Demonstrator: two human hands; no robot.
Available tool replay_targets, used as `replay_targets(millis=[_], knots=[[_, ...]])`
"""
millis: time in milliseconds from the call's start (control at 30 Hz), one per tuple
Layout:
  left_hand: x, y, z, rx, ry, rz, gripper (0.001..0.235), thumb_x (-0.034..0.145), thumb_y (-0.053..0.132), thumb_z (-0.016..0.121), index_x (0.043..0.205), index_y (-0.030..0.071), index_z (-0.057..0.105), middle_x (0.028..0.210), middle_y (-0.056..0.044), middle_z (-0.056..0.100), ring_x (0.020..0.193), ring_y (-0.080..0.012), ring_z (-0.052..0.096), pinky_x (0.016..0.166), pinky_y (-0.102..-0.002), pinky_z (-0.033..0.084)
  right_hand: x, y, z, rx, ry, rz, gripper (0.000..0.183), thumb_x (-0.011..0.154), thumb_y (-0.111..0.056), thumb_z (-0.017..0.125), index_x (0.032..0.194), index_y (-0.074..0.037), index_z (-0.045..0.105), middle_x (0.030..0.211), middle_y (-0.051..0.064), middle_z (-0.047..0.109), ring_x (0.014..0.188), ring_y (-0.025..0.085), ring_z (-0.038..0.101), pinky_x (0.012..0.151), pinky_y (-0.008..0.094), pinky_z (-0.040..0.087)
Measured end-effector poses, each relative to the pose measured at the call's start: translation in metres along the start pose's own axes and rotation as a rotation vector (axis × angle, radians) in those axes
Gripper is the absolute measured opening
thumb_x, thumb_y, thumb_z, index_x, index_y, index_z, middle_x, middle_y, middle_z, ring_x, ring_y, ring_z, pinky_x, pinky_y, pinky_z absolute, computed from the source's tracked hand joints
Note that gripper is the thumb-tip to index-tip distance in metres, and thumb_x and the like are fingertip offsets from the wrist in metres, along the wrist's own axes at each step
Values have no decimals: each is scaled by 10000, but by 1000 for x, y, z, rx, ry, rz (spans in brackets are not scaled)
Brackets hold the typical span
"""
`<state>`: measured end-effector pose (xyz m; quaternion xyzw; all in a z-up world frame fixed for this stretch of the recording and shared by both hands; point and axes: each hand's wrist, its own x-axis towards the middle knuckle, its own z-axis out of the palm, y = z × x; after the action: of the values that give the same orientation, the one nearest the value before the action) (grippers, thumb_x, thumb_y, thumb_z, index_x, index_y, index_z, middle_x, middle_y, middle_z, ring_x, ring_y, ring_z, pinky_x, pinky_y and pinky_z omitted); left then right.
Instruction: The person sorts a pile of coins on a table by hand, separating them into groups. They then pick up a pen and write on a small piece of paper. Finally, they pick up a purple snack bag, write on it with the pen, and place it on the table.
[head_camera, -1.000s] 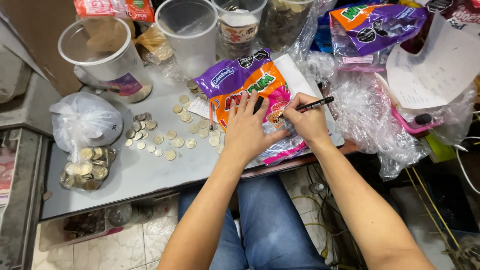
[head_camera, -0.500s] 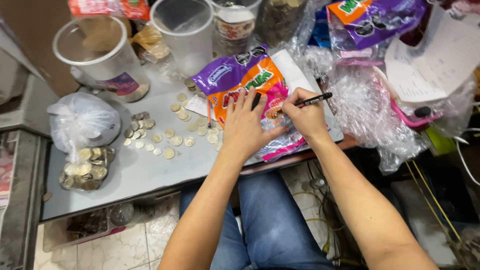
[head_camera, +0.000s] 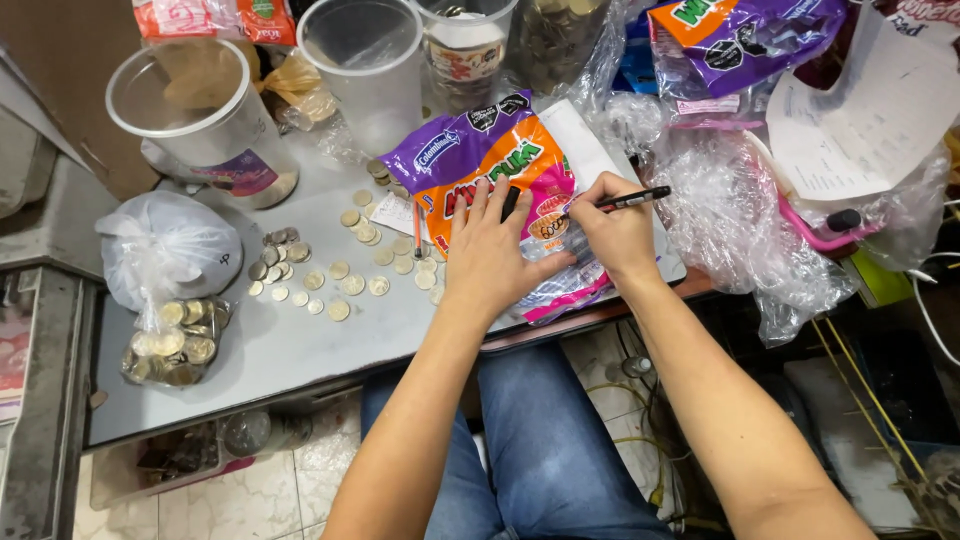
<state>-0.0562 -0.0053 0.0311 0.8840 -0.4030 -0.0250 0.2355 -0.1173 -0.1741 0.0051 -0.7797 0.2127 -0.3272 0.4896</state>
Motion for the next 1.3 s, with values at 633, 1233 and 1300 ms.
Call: replay_targets(millis=[633, 1233, 1300], knots=[[-1, -4, 5, 17, 9, -9, 980, 754, 759, 655, 1508, 146, 522, 1628, -169, 390, 1547, -374, 276, 1253, -566, 164, -7, -7, 0, 34, -295, -78, 28, 706, -80, 744, 733, -86, 739, 524, 55, 592, 557, 81, 489, 534, 228, 362], [-1, -3, 1, 7, -10, -5, 1013, 746, 791, 631, 1515, 143, 511, 1638, -177, 368, 1551, -378, 264, 1253, -567, 156, -6, 8, -5, 17, -347, -115, 42, 720, -45, 744, 708, -77, 719, 489, 39, 566, 531, 66, 460, 518, 215, 338], [-1, -4, -1, -5, -8, -3, 1040, 740, 822, 610, 1516, 137, 508, 1637, -181, 370, 1550, -381, 267, 1253, -566, 163, -6, 14, -6, 29, -315, -119, 44, 711, -50, 743, 691, -76, 714, 480, 29, 558, 527, 61, 448, 518, 214, 328]])
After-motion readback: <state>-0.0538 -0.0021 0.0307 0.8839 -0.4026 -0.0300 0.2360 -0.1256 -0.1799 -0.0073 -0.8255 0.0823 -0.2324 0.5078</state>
